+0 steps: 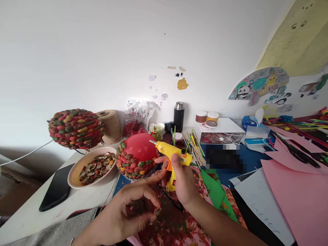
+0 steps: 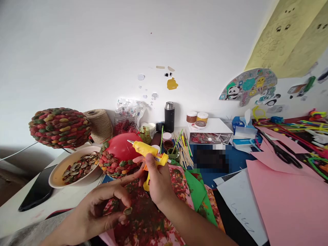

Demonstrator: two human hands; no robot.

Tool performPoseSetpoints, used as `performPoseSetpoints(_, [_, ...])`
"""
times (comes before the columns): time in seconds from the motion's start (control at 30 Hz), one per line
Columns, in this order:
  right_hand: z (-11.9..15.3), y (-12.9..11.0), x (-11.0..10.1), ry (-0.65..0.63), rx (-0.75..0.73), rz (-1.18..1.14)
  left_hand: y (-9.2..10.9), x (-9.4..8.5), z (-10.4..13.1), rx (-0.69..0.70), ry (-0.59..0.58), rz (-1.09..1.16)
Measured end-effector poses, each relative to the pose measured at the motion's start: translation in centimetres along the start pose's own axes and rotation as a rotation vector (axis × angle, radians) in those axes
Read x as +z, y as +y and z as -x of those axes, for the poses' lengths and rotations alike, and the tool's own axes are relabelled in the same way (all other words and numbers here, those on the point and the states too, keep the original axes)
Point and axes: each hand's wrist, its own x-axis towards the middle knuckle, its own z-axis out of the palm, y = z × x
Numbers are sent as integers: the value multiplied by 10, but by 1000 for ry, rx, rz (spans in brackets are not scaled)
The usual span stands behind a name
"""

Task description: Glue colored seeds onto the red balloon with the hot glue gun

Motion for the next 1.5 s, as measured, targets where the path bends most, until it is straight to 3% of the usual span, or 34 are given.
performPoseSetpoints(0.1, [-2, 0, -1, 22, 14, -15, 2, 5, 2, -8, -183, 90])
performPoseSetpoints(0.17, [-4, -1, -2, 35, 30, -25, 2, 7, 5, 24, -196, 118])
performPoseSetpoints(0.23, [-3, -1, -2, 22, 28, -10, 0, 2, 6, 80, -31, 170])
performPoseSetpoints(0.37, [4, 3, -2, -64, -12, 37, -13, -19, 3, 228, 511, 334])
performPoseSetpoints(0.43, [11, 6, -2, -115, -59, 84, -20, -28, -1, 247, 725, 400])
performPoseSetpoints(0.5, [17, 7, -1, -169, -107, 162, -25, -32, -5, 223, 868, 438])
performPoseSetpoints(0.57, [21, 6, 0, -219, -180, 256, -28, -34, -7, 194, 939, 437])
performPoseSetpoints(1.07, [23, 6, 3, -256, -340, 449, -35, -26, -1, 99, 928, 311])
performPoseSetpoints(1.5, [24, 3, 4, -250, -320, 523, -35, -22, -2, 88, 885, 162])
